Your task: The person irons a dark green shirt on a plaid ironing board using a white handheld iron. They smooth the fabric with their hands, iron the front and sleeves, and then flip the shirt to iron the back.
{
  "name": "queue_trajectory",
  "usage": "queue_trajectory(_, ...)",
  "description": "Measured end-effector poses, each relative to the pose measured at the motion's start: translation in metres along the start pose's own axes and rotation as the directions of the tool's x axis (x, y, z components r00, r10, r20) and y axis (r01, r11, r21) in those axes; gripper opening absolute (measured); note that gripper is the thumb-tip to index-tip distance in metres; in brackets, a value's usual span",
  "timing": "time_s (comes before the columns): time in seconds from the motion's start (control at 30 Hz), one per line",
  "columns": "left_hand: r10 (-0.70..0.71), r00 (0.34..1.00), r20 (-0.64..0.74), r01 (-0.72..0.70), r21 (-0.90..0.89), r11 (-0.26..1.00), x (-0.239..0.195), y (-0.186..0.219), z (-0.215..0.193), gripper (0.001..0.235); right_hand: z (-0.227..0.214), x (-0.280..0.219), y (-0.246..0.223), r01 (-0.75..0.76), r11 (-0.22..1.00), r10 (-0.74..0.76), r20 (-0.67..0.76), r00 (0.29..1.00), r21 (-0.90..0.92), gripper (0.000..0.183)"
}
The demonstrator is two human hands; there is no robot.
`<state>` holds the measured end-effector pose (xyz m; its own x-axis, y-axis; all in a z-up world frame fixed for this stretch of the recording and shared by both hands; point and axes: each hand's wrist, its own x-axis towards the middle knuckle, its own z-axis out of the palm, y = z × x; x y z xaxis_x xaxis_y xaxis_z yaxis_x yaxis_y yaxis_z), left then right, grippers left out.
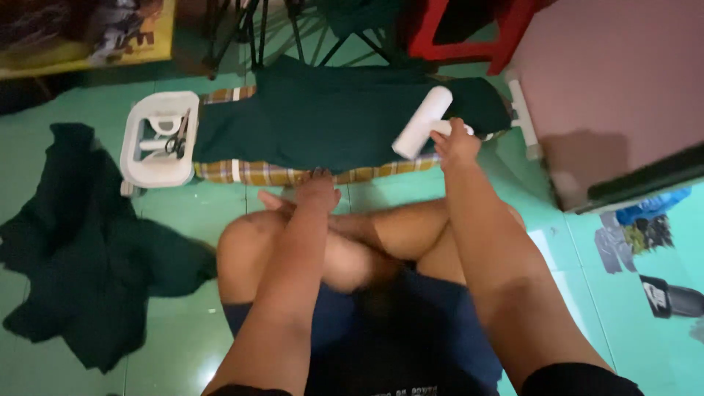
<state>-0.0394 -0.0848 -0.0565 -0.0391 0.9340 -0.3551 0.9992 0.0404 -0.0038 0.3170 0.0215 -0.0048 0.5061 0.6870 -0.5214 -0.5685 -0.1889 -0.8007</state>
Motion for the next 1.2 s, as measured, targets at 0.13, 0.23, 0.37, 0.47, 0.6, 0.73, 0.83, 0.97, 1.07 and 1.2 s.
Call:
queue_trajectory(0.13,0.135,0.988,-0.074,-0.148,-0.214,0.965,-0.029,0.006,-0.016,0.062,0.007,-0.019,0.015,-0.224,0.97,0.148,0.492,0.858,0.099,0.06)
queue_trajectory(0.23,0.16,0.983,-0.088,-0.183,-0.445,0.877,-0.078,0.021,-0.046,0.066,0.034,-0.099,0.005,-0.28,0.95,0.236,0.273,0.933,0.138,0.056)
queue_trajectory(0.37,0.228,0.961,-0.158,-0.272,-0.704,0.656,-0.115,0.031,-0.113,0.062,0.075,-0.142,0.011,-0.197,0.98,0.188,0.245,0.951,0.012,0.032)
queue_trajectory(0.47,0.178,0.958,-0.225,-0.286,-0.804,0.521,-0.117,0.018,-0.129,0.069,0.099,-0.136,0.033,-0.127,0.986,0.152,0.28,0.948,-0.105,0.026)
queue_trajectory(0.6,0.149,0.97,-0.192,-0.24,-0.854,0.461,-0.112,0.002,-0.121,0.069,0.121,-0.153,0.04,-0.143,0.978,0.186,0.318,0.93,-0.153,0.029)
queue_trajectory(0.73,0.115,0.975,-0.189,-0.221,-0.858,0.464,-0.104,-0.011,-0.116,0.061,0.126,-0.174,0.041,-0.1,0.948,0.201,0.328,0.923,-0.301,0.03)
queue_trajectory(0.83,0.094,0.974,-0.205,-0.226,-0.886,0.404,-0.078,-0.009,-0.096,0.06,0.121,-0.174,0.059,-0.045,0.927,0.199,0.387,0.9,-0.372,0.031)
queue_trajectory(0.97,-0.015,1.0,-0.026,-0.022,-0.97,0.242,-0.045,0.002,-0.089,0.078,0.123,-0.223,0.047,0.094,0.925,0.11,0.495,0.862,-0.369,0.035)
queue_trajectory(1.07,-0.047,0.994,-0.103,-0.105,-0.994,-0.042,-0.032,0.034,-0.107,0.049,0.107,-0.177,0.095,0.393,0.834,-0.084,0.615,0.784,-0.388,0.03)
queue_trajectory(1.2,-0.177,0.978,-0.111,-0.124,-0.99,-0.066,0.01,0.03,-0.104,0.047,0.101,-0.154,0.093,0.521,0.781,-0.066,0.785,0.617,-0.343,0.039)
